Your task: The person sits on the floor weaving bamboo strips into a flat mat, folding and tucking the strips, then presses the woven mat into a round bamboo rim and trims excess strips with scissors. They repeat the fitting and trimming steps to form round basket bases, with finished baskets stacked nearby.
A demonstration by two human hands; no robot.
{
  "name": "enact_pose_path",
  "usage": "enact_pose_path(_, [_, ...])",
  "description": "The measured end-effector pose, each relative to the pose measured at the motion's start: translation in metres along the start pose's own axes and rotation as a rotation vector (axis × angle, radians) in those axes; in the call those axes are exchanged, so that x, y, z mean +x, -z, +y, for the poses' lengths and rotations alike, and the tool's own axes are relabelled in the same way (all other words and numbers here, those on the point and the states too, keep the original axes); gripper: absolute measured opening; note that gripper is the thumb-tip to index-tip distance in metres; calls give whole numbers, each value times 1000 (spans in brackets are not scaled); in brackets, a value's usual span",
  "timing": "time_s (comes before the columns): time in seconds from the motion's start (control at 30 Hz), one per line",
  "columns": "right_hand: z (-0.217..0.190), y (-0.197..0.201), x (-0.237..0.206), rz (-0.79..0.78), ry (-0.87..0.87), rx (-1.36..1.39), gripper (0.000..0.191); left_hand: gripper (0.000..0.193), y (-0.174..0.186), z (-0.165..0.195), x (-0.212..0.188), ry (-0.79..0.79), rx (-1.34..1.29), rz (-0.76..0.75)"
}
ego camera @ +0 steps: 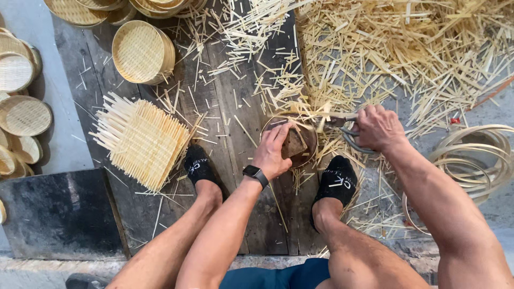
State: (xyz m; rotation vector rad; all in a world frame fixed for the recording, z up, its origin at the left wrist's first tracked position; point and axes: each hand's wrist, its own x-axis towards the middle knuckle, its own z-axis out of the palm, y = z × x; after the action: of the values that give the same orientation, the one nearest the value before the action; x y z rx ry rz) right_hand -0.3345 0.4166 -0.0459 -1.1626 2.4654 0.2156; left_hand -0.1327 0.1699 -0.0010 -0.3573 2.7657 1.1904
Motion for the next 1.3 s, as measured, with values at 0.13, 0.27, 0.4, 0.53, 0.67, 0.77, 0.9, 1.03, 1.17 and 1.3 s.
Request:
enact_pose_path(0.13, [-15,3,7,79,38,-7,72,100,6,2,7,-32,-19,-58])
enact_pose_path(0.27, [-29,0,21,41,30,6,66,99,16,2,10,-76,-13,-96])
enact_pose_path(0.4, [-2,-3,15,-232,-33,9,46,92,23,1,12,-138,29,-194])
enact_pose_path(0.53, [6,1,2,-7,41,8,51,92,21,1,18,-173,24,-248])
enact_pose_path(0.67, [-20,13,10,37,73,-30,71,93,20,-1,22,-213,21,-231])
enact_pose_path(0.77, [-23,16,14,-150,29,-41,65,94,20,-3,21,-192,43,-279])
enact_pose_path(0.9, [-3,0,8,63,60,-28,45,97,23,-2,23,-244,59,-281])
enact_pose_path(1.03, [19,-20,-5,-8,-178,212,48,90,25,3,23,-203,75,-247])
enact_pose_path(1.17, [32,-24,-15,255,-438,78,61,91,15,1,11,-83,-17,-129])
enact_pose_path(1.3, [13,-8,-19,385,-447,19,67,72,-10,-26,12,-9,-37,270])
